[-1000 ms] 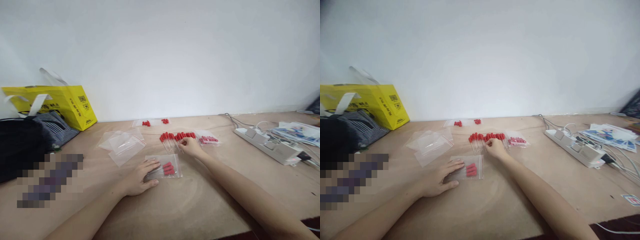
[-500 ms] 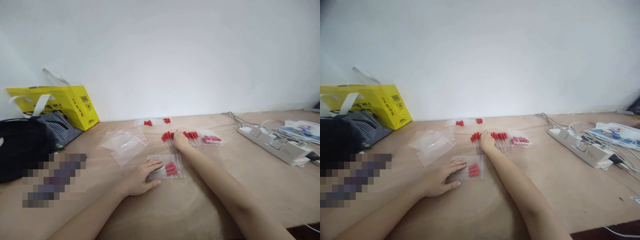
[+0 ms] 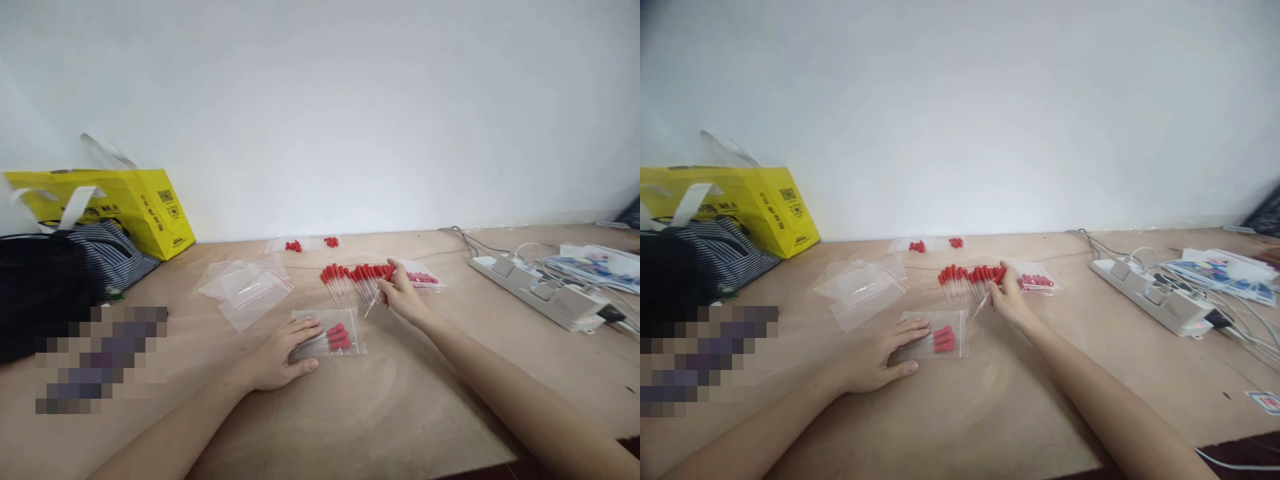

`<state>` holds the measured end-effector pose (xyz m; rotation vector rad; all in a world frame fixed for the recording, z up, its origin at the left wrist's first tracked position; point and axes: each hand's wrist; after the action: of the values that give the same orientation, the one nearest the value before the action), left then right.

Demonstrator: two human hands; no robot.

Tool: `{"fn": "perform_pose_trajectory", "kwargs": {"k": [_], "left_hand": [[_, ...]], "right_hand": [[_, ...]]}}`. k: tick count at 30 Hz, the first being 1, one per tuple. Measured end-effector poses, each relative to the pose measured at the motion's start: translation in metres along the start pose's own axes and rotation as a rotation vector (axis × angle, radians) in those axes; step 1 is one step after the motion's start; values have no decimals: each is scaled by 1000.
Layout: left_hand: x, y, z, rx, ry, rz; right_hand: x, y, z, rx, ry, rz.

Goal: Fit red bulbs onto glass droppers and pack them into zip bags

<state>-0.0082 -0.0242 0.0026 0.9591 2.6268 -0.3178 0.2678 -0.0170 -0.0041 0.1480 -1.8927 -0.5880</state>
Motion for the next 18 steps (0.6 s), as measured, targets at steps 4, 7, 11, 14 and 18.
{"fn": "perform_pose_trajectory", "kwargs": {"k": [4,7,11,14,18], "left_hand": [[-1,0,0,7,-7,-3],[-1,0,-1,10,-4,-7],[-1,0,0,0,-9,3],[0,1,1,-18,-23,14],[0,0,1,-14,-19,-12]], "right_hand": [[-9,-21,9,-146,206,114],[-11,-26,19,-205,320,174],[-8,-30,29,-208,508,224],[-1,-34,36,-212,626,284],[7,-38,41,-137,688,375]]}}
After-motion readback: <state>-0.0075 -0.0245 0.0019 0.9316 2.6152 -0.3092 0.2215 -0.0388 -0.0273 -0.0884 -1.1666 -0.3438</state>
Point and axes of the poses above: each hand's wrist, its own y-axis towards the middle knuckle, its own z-axis out of the palm, x = y × z, and after that the axes turned 11 degrees about -z, right-handed
